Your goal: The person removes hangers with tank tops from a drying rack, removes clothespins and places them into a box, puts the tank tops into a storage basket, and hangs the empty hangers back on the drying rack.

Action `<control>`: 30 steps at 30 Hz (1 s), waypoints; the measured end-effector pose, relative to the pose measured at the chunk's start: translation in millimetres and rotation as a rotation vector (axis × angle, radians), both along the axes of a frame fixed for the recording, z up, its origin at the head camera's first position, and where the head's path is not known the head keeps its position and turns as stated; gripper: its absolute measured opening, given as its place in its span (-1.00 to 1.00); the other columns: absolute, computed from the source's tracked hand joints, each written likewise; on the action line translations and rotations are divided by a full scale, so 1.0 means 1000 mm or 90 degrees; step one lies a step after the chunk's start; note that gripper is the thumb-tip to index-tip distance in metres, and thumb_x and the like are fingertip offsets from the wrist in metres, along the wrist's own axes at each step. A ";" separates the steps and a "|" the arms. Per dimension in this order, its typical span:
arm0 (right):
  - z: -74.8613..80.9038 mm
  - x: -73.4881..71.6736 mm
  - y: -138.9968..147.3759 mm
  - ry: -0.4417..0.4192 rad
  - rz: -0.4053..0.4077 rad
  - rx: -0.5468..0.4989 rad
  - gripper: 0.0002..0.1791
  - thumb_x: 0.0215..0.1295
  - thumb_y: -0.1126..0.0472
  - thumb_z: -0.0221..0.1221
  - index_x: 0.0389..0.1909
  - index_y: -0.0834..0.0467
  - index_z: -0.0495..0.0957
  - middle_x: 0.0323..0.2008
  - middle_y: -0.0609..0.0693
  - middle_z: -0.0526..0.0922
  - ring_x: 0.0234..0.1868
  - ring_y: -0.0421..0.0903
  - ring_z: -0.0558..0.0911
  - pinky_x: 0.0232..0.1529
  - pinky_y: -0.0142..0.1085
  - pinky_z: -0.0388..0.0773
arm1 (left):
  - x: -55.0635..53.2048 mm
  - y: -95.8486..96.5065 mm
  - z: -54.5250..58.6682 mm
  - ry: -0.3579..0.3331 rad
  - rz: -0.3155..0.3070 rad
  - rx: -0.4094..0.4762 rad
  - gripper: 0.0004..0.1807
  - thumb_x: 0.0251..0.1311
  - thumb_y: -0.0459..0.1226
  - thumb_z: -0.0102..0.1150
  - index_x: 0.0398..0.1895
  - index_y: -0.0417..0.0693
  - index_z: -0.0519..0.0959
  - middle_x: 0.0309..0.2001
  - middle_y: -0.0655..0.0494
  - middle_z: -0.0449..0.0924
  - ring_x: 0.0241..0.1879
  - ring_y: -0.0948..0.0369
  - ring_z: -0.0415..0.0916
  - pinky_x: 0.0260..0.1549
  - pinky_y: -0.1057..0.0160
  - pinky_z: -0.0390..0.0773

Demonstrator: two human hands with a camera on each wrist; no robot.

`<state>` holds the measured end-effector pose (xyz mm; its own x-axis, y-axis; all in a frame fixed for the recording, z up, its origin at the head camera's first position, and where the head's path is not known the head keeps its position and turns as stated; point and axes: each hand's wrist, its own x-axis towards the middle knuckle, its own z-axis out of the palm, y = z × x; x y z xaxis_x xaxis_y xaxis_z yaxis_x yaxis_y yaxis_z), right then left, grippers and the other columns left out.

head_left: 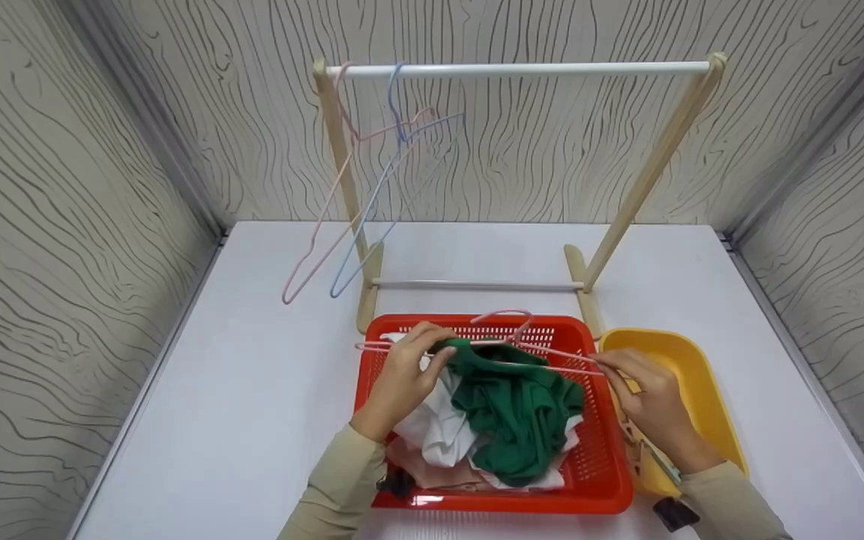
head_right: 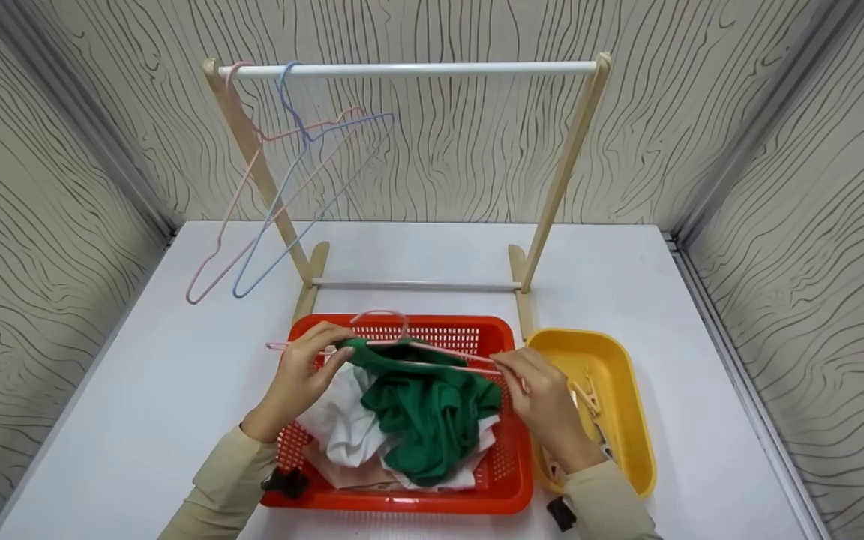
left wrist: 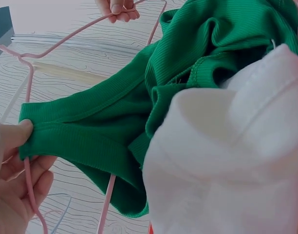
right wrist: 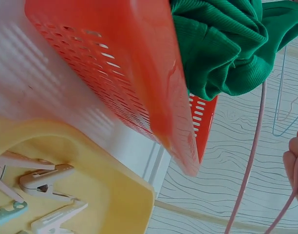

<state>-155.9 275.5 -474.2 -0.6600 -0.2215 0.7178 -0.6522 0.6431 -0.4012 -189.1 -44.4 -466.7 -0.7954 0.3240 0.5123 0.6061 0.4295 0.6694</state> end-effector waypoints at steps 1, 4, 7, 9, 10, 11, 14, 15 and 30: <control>0.000 0.000 0.001 -0.002 0.005 -0.005 -0.53 -0.26 0.70 0.33 -0.27 0.24 0.69 -0.38 0.09 0.72 -0.23 -0.34 0.63 0.00 -0.77 0.41 | 0.000 0.000 0.000 -0.005 0.002 -0.003 -0.74 0.27 -0.27 0.17 -0.01 -0.10 0.59 -0.12 0.01 0.62 -0.16 0.21 0.59 0.00 0.25 0.64; -0.001 0.000 0.002 -0.007 0.011 -0.012 -0.53 -0.24 0.71 0.30 -0.26 0.24 0.68 -0.38 0.10 0.71 -0.23 -0.35 0.62 -0.01 -0.77 0.42 | 0.001 -0.001 0.001 -0.023 0.011 -0.014 -0.74 0.26 -0.25 0.18 -0.01 -0.08 0.59 -0.09 0.02 0.62 -0.11 0.20 0.60 0.02 0.23 0.63; 0.001 0.000 0.005 -0.011 0.008 -0.015 -0.54 -0.22 0.72 0.29 -0.26 0.26 0.68 -0.38 0.12 0.70 -0.21 -0.41 0.59 -0.01 -0.78 0.41 | 0.001 -0.003 0.002 -0.031 0.021 -0.023 -0.75 0.27 -0.23 0.18 -0.01 -0.05 0.59 -0.06 0.05 0.62 -0.06 0.20 0.60 0.06 0.23 0.61; 0.003 0.002 0.008 -0.017 0.008 -0.024 -0.55 -0.22 0.74 0.27 -0.26 0.29 0.67 -0.38 0.13 0.69 -0.20 -0.46 0.57 -0.02 -0.78 0.41 | 0.001 -0.004 0.002 -0.029 0.026 -0.026 -0.75 0.26 -0.23 0.18 -0.02 -0.06 0.59 -0.05 0.05 0.62 -0.03 0.19 0.59 0.08 0.22 0.59; 0.003 0.003 0.009 -0.023 0.010 -0.030 -0.56 -0.20 0.74 0.26 -0.26 0.31 0.66 -0.37 0.15 0.68 -0.19 -0.48 0.57 -0.02 -0.78 0.41 | 0.001 -0.004 0.002 -0.027 0.028 -0.026 -0.75 0.26 -0.23 0.18 -0.02 -0.06 0.59 -0.06 0.05 0.62 -0.02 0.19 0.59 0.08 0.22 0.59; 0.004 0.003 0.011 -0.022 0.011 -0.033 -0.59 -0.18 0.73 0.26 -0.26 0.32 0.66 -0.38 0.16 0.68 -0.20 -0.48 0.57 -0.02 -0.78 0.42 | 0.000 -0.005 0.002 -0.026 0.028 -0.026 -0.76 0.26 -0.23 0.18 -0.03 -0.06 0.59 -0.06 0.05 0.62 -0.03 0.19 0.59 0.08 0.21 0.59; 0.006 0.006 0.017 -0.028 0.021 -0.039 -0.76 0.02 0.60 0.24 -0.26 0.35 0.65 -0.37 0.17 0.67 -0.21 -0.47 0.57 -0.03 -0.77 0.44 | 0.000 -0.006 0.001 -0.022 0.032 -0.030 -0.76 0.25 -0.25 0.19 -0.03 -0.06 0.59 -0.07 0.04 0.62 -0.04 0.19 0.59 0.08 0.22 0.60; 0.007 0.007 0.019 -0.027 0.024 -0.042 -0.82 0.08 0.54 0.24 -0.26 0.36 0.64 -0.37 0.17 0.67 -0.20 -0.47 0.58 -0.03 -0.76 0.44 | -0.001 -0.007 0.001 -0.022 0.033 -0.031 -0.76 0.25 -0.25 0.19 -0.04 -0.06 0.59 -0.08 0.03 0.62 -0.04 0.19 0.60 0.08 0.23 0.59; 0.015 0.015 0.036 -0.002 -0.003 -0.032 -0.85 0.24 0.39 0.18 -0.27 0.43 0.61 -0.39 0.22 0.65 -0.07 -0.68 0.49 -0.03 -0.79 0.42 | -0.003 -0.008 -0.002 -0.024 0.036 -0.038 -0.79 0.27 -0.24 0.17 -0.05 -0.04 0.59 -0.09 0.06 0.63 -0.04 0.20 0.59 0.08 0.25 0.60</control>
<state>-141.0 311.4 -459.1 -0.6639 -0.1814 0.7255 -0.6473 0.6251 -0.4361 -192.3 -52.7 -468.4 -0.8317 0.3065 0.4629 0.5545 0.5020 0.6638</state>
